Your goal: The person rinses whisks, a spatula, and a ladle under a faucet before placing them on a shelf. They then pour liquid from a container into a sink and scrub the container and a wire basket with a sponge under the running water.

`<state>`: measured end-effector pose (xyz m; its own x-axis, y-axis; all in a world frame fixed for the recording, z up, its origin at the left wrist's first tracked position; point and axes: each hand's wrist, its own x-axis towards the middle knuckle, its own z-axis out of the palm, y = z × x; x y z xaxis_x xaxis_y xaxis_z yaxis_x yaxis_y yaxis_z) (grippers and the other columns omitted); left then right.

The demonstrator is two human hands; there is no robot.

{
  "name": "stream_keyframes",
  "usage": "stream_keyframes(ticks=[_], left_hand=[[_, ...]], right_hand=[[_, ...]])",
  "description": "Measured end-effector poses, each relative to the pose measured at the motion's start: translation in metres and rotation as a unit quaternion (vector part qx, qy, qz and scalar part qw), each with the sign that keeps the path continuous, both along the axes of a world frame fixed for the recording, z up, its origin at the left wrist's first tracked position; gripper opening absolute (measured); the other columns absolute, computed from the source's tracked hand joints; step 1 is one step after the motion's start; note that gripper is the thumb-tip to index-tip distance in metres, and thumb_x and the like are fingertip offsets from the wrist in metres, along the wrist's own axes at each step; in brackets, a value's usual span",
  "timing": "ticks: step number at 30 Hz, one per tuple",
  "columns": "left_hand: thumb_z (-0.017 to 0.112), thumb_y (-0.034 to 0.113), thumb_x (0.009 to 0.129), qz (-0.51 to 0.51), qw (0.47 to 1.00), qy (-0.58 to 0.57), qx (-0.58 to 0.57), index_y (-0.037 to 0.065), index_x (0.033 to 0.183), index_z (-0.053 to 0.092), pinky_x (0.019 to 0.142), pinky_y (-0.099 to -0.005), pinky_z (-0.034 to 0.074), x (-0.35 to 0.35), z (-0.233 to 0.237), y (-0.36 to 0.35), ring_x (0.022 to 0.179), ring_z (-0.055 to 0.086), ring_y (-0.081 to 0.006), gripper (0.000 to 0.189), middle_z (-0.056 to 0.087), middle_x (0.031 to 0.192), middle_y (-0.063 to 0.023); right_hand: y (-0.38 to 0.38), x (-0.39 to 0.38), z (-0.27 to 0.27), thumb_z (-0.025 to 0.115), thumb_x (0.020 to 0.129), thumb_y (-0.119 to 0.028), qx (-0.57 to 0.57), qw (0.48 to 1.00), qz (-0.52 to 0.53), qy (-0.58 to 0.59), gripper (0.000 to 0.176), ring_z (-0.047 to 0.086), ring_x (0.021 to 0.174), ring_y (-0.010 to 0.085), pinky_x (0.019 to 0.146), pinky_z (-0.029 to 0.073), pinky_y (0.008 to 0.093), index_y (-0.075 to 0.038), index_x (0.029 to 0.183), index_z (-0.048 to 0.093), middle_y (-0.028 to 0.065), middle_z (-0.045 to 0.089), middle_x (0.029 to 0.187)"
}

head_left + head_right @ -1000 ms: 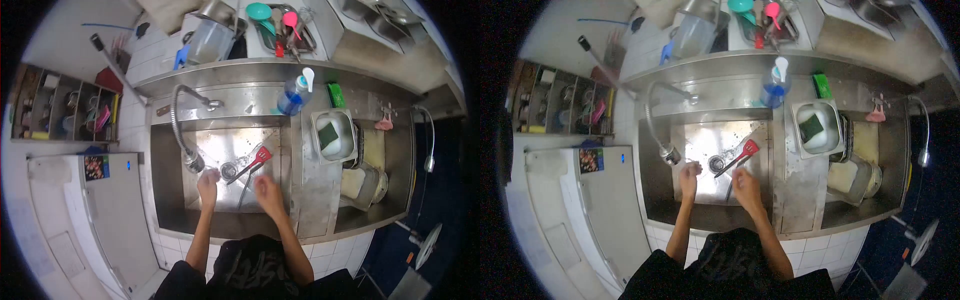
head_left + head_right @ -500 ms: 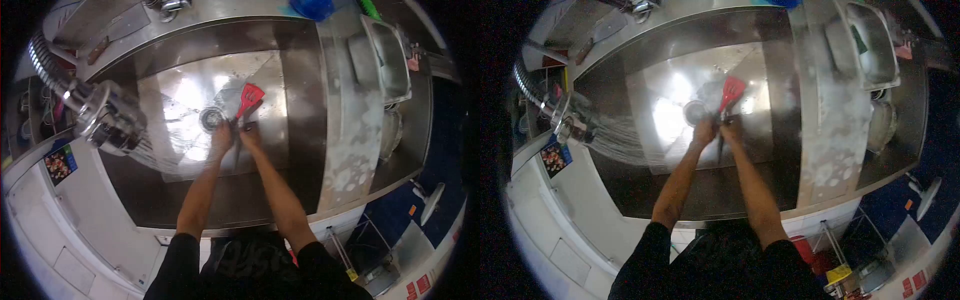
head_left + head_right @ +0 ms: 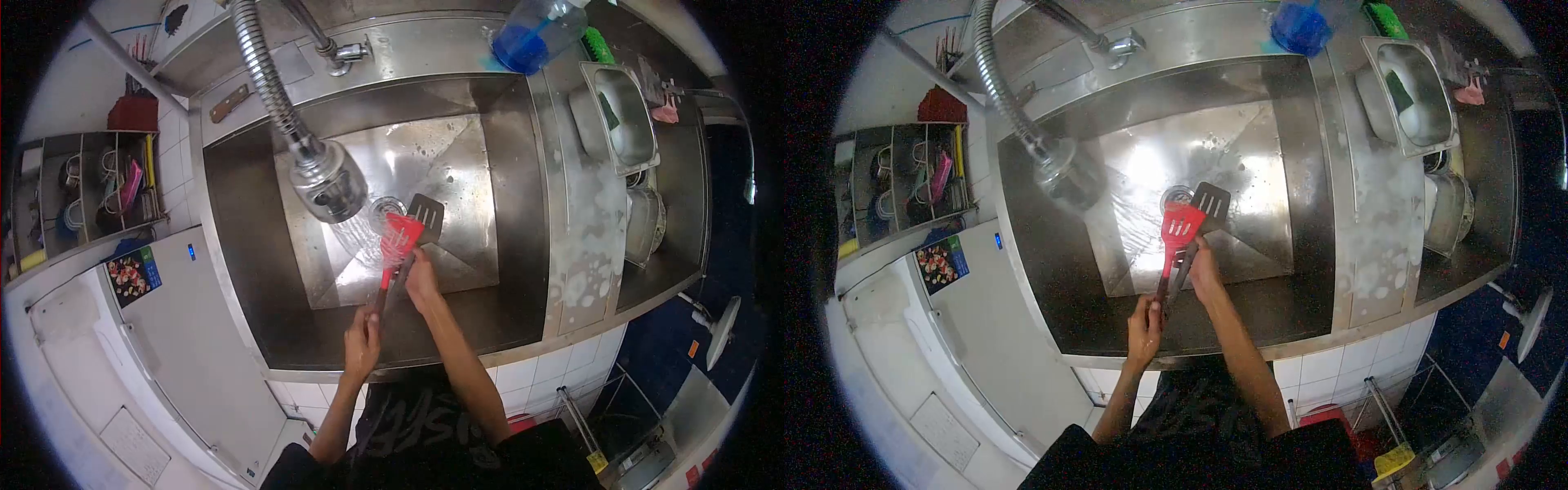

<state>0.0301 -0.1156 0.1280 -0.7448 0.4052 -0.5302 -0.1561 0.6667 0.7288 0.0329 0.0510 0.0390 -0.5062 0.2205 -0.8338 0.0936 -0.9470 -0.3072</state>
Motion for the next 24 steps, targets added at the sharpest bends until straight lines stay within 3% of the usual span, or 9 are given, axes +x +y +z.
stream_keyframes(ticks=[4,6,9,12,15,18,19,21,24], left_hand=[[0.044,0.027,0.100,0.030,0.999,-0.017,0.021,0.001,0.109,0.056,0.052,-0.0339,0.042,0.011,0.020,-0.013,0.055,0.055,-0.0167,0.030,0.055,0.062,-0.0095],[0.047,0.027,0.100,0.049,0.996,-0.074,0.029,0.001,0.110,0.056,0.051,-0.0247,0.038,0.014,0.025,-0.019,0.058,0.047,-0.0066,0.029,0.051,0.068,0.0010],[0.051,0.024,0.099,0.109,0.991,-0.066,0.049,0.001,0.111,0.055,0.052,-0.0235,0.037,0.011,0.036,-0.019,0.059,0.046,-0.0062,0.026,0.051,0.069,0.0019],[0.060,0.016,0.092,0.113,0.993,0.027,0.035,0.002,0.113,0.054,0.055,-0.0294,0.044,0.009,0.041,-0.016,0.057,0.054,-0.0139,0.026,0.059,0.069,-0.0076],[0.065,0.010,0.087,0.046,0.996,0.076,-0.014,0.002,0.114,0.052,0.059,-0.0310,0.046,0.005,0.040,-0.018,0.062,0.057,-0.0171,0.031,0.062,0.079,-0.0106],[0.066,0.009,0.085,0.021,0.979,0.198,0.037,0.001,0.114,0.052,0.066,-0.0338,0.048,0.009,0.019,-0.022,0.070,0.060,-0.0222,0.033,0.062,0.092,-0.0142],[0.066,0.009,0.085,0.020,0.979,0.197,0.039,0.001,0.114,0.052,0.066,-0.0338,0.048,0.008,0.015,-0.022,0.070,0.060,-0.0222,0.033,0.062,0.092,-0.0142],[0.061,0.008,0.087,-0.011,0.963,0.267,0.022,0.001,0.115,0.052,0.071,-0.0359,0.048,0.004,0.009,-0.023,0.077,0.060,-0.0265,0.029,0.060,0.100,-0.0162],[0.054,0.010,0.092,-0.018,0.973,0.231,0.008,0.001,0.118,0.050,0.074,-0.0372,0.048,-0.007,0.004,-0.019,0.077,0.059,-0.0258,0.028,0.059,0.095,-0.0157]], right_hand=[[-0.017,-0.010,0.007,0.036,0.100,-0.032,0.026,0.999,-0.035,-0.009,0.032,0.059,0.073,0.0166,0.072,0.048,0.0333,-0.009,0.109,0.056,0.0027,0.062,0.088],[-0.017,-0.011,0.018,0.033,0.101,-0.033,0.017,0.999,-0.025,-0.020,0.036,0.059,0.078,0.0157,0.074,0.047,0.0318,-0.009,0.114,0.055,0.0011,0.063,0.091],[-0.016,-0.007,0.022,0.030,0.102,-0.037,0.014,0.999,-0.031,0.009,0.042,0.058,0.084,0.0152,0.075,0.046,0.0299,-0.008,0.119,0.054,0.0020,0.063,0.092],[-0.014,-0.004,0.028,0.030,0.103,-0.039,0.040,0.994,-0.023,0.097,0.041,0.057,0.087,0.0148,0.074,0.048,0.0307,-0.009,0.122,0.052,0.0027,0.062,0.096],[-0.018,-0.009,0.032,0.038,0.102,-0.031,0.049,0.997,-0.009,0.052,0.032,0.058,0.088,0.0156,0.075,0.050,0.0348,-0.011,0.123,0.051,0.0041,0.061,0.102],[-0.024,-0.003,0.033,0.049,0.099,-0.024,-0.023,0.997,-0.001,0.072,0.027,0.059,0.092,0.0170,0.077,0.051,0.0398,-0.011,0.123,0.052,0.0039,0.060,0.107],[-0.025,-0.001,0.038,0.061,0.093,-0.020,-0.057,0.994,-0.023,0.091,0.025,0.059,0.093,0.0144,0.082,0.044,0.0329,-0.014,0.116,0.054,0.0015,0.063,0.100],[-0.026,-0.001,0.051,0.061,0.093,-0.022,-0.053,0.994,0.010,0.094,0.025,0.059,0.095,0.0146,0.083,0.044,0.0333,-0.014,0.116,0.054,0.0019,0.063,0.102],[-0.032,-0.002,0.051,0.061,0.093,-0.026,-0.031,0.991,0.070,0.107,0.024,0.059,0.099,0.0145,0.084,0.044,0.0345,-0.014,0.114,0.056,0.0013,0.063,0.106]])
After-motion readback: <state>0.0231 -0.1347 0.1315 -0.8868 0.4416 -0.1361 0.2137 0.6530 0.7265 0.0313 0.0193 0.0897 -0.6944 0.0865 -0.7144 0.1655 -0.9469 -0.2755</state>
